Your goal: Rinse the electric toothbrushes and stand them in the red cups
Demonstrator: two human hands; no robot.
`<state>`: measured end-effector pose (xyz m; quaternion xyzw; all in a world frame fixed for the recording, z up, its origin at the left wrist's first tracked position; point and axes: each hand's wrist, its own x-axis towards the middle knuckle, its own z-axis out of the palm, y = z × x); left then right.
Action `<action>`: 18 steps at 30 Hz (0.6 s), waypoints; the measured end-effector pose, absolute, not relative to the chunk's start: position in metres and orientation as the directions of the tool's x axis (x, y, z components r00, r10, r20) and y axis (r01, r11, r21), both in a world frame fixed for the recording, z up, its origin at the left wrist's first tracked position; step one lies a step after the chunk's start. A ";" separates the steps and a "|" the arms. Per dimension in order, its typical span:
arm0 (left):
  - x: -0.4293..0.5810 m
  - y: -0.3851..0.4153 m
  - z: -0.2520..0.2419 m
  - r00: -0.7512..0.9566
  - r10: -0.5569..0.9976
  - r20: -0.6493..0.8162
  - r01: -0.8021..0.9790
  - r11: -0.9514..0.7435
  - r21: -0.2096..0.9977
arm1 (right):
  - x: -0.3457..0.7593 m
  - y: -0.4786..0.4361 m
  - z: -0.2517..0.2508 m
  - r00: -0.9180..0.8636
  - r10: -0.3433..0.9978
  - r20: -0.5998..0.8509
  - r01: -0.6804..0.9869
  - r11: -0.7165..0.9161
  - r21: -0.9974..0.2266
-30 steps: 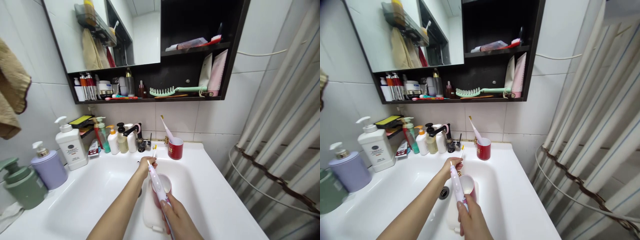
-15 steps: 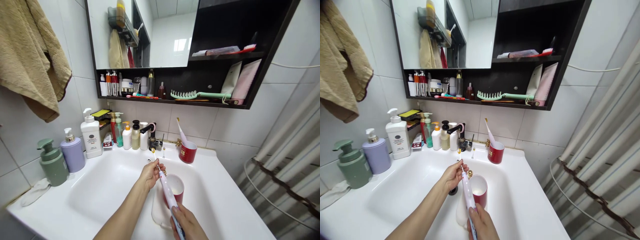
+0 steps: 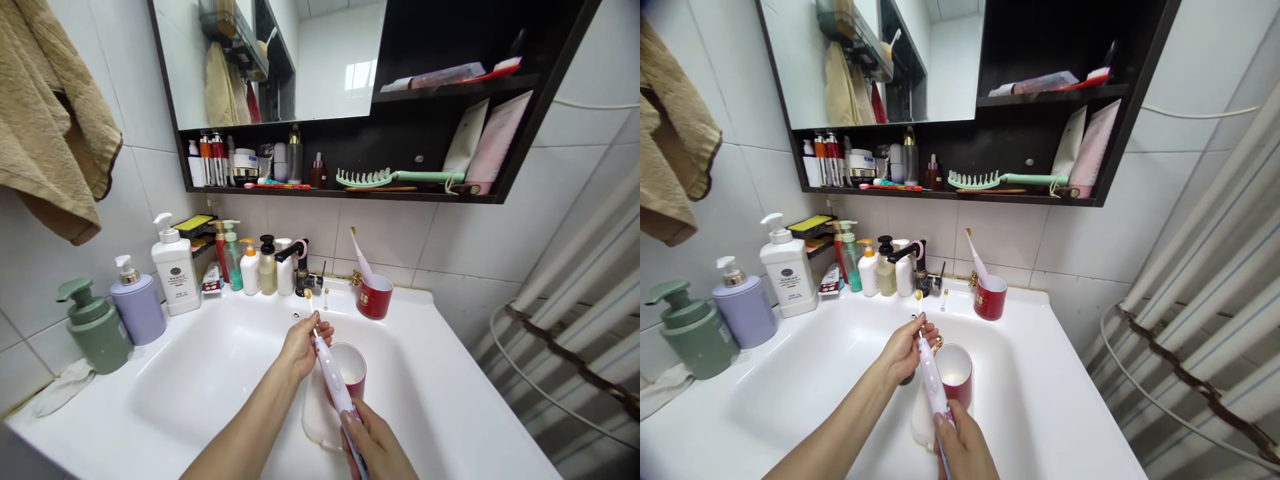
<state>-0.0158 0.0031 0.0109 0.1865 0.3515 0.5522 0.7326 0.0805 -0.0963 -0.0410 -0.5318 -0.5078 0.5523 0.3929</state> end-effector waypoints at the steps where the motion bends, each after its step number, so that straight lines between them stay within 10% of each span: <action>1: -0.016 0.003 0.011 0.146 0.941 -0.305 -0.679 0.320 0.661 | 0.081 -0.096 -0.041 -0.130 0.975 -0.177 0.102 -0.165 -0.981; 18: -0.010 -0.004 0.011 0.149 0.942 -0.300 -0.566 0.330 0.756 | 0.078 -0.098 -0.038 -0.093 0.980 -0.174 0.116 -0.163 -0.980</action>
